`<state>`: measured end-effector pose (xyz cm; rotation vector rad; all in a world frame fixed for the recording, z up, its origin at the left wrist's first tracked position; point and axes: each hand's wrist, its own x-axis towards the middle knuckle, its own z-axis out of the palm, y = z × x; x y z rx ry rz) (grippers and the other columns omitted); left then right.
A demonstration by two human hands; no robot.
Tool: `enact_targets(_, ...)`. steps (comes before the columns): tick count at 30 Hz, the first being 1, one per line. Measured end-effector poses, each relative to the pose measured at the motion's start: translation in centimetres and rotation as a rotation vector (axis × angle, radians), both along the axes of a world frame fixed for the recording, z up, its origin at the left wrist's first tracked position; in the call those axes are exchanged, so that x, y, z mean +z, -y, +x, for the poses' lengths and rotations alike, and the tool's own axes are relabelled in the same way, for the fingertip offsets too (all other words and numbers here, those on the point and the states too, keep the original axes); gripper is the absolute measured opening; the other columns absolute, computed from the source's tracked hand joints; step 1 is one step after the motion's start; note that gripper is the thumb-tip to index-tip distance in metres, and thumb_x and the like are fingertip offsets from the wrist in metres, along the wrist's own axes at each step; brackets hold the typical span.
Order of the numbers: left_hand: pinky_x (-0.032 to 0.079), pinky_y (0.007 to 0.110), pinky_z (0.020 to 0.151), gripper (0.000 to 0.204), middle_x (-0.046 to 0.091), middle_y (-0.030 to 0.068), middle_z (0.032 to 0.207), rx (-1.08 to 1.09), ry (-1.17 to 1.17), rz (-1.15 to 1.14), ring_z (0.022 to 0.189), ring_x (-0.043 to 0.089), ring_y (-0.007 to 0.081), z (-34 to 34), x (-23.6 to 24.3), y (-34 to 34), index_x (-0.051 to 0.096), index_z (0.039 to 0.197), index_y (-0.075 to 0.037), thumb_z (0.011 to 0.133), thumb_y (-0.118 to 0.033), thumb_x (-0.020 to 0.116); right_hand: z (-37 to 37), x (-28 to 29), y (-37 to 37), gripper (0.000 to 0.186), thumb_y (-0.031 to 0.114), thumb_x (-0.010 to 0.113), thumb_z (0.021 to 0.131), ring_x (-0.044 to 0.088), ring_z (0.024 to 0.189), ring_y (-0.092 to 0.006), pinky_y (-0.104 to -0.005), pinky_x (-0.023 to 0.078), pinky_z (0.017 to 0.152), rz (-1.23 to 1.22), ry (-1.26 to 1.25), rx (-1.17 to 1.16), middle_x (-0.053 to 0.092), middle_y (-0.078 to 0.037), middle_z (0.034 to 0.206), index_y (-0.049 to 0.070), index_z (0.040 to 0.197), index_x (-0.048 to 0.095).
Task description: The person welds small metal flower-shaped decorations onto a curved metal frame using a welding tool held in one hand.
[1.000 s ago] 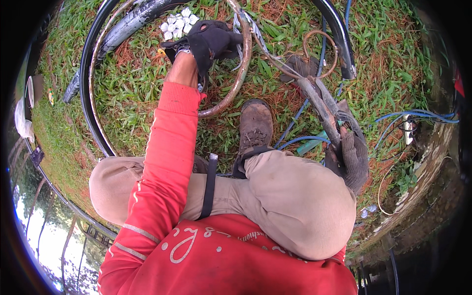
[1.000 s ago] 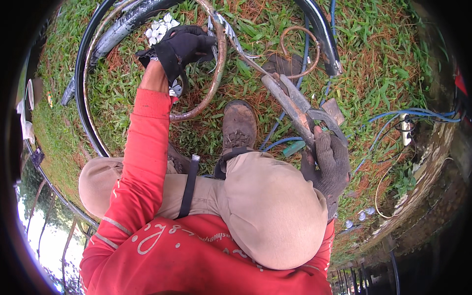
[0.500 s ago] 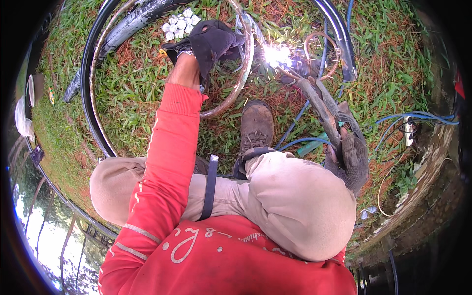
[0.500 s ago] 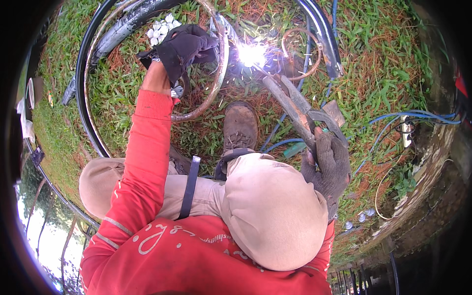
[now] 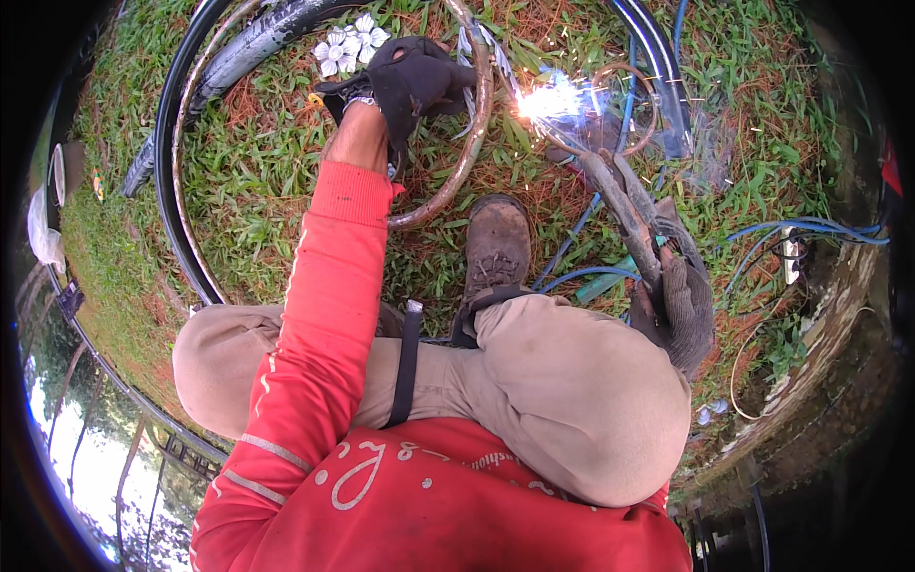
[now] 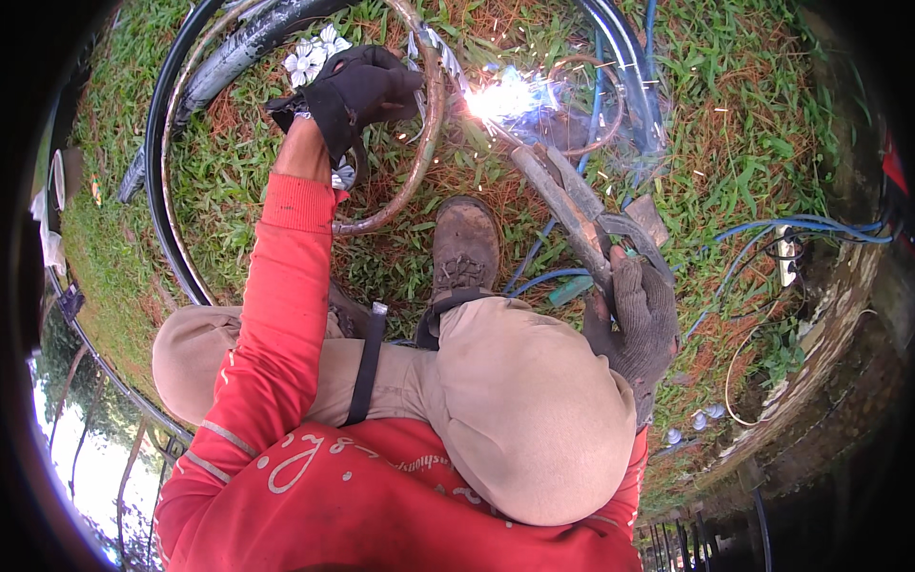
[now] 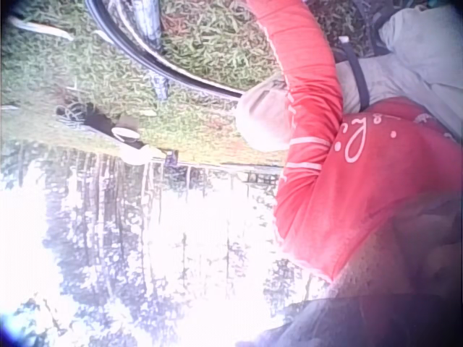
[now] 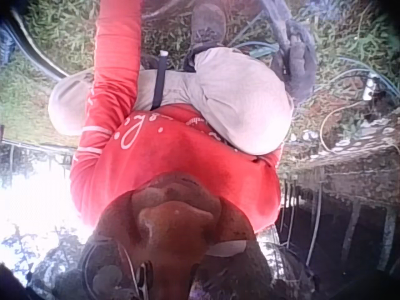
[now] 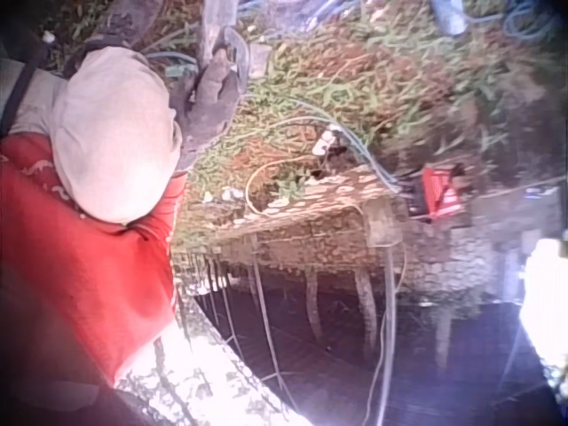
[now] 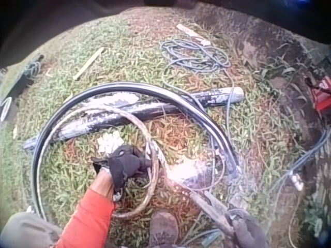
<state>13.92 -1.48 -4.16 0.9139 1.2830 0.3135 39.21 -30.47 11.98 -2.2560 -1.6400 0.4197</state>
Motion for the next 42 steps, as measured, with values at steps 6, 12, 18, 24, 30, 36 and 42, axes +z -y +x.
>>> enact_targets(6,0.068,0.037,0.069,0.012,0.075,0.0113,0.089,0.009,0.084,0.076,0.076,0.075,0.021,-0.8,-2.5,-0.3,0.071,0.096,-0.002,0.089,-0.003,0.081,0.0,0.1,-0.2,0.064,-0.008,0.077,0.076,0.072,0.093,-0.0293,-0.0403,0.058,0.081,0.028,0.022,0.03,0.072,-0.015,0.108,0.013,0.137,0.074)
enact_targets(12,0.067,0.035,0.069,0.013,0.072,0.0087,0.083,-0.183,-0.077,0.164,0.073,0.073,0.0191,-0.9,-3.7,-0.3,0.07,0.091,-0.003,0.09,-0.004,0.083,0.3,-0.5,0.6,0.065,-0.011,0.072,0.076,0.072,0.099,-0.0333,-0.0399,0.058,0.084,0.111,-0.009,-0.01,0.072,-0.018,0.113,0.01,0.137,0.072)
enact_targets(18,0.067,0.036,0.068,0.013,0.073,0.0092,0.084,-0.054,-0.059,0.02,0.073,0.072,0.0191,0.2,-0.6,0.0,0.07,0.091,-0.002,0.089,-0.003,0.083,0.6,-0.7,1.1,0.063,-0.008,0.074,0.077,0.072,0.103,-0.0338,-0.0407,0.059,0.086,0.026,-0.033,-0.006,0.073,-0.019,0.116,0.01,0.138,0.072)
enact_targets(24,0.066,0.035,0.066,0.013,0.072,0.0091,0.082,-0.031,-0.03,0.031,0.07,0.071,0.0187,0.3,-0.9,0.1,0.069,0.091,-0.002,0.089,-0.002,0.082,0.0,-0.1,0.5,0.062,-0.007,0.074,0.078,0.073,0.103,-0.0344,-0.0406,0.059,0.087,0.05,0.03,0.012,0.073,-0.02,0.117,0.011,0.138,0.072)
enact_targets(30,0.057,0.03,0.058,0.009,0.071,0.0079,0.078,-0.209,-0.046,0.241,0.067,0.068,0.0154,-0.3,-1.8,0.2,0.072,0.087,-0.002,0.087,-0.001,0.081,0.0,-0.6,0.1,0.061,-0.007,0.076,0.078,0.073,0.102,-0.0332,-0.039,0.06,0.086,0.095,0.015,0.02,0.073,-0.019,0.117,0.01,0.136,0.073)
enact_targets(36,0.05,0.028,0.055,0.013,0.07,0.0049,0.073,-0.051,-0.084,0.08,0.061,0.063,0.0121,0.6,0.1,1.3,0.074,0.085,-0.002,0.089,-0.01,0.082,1.0,-1.4,1.2,0.067,-0.008,0.077,0.079,0.072,0.091,-0.0266,-0.0363,0.058,0.077,0.048,-0.039,0.031,0.073,-0.018,0.11,0.008,0.143,0.067)
enact_targets(42,0.047,0.028,0.052,0.019,0.064,0.0028,0.069,0.055,0.0,0.078,0.057,0.057,0.0112,0.6,-1.1,2.0,0.069,0.082,-0.003,0.089,-0.013,0.084,1.1,-0.6,1.4,0.072,-0.005,0.083,0.078,0.07,0.087,-0.0255,-0.0351,0.057,0.074,-0.041,-0.022,0.06,0.071,-0.02,0.114,0.005,0.147,0.063)
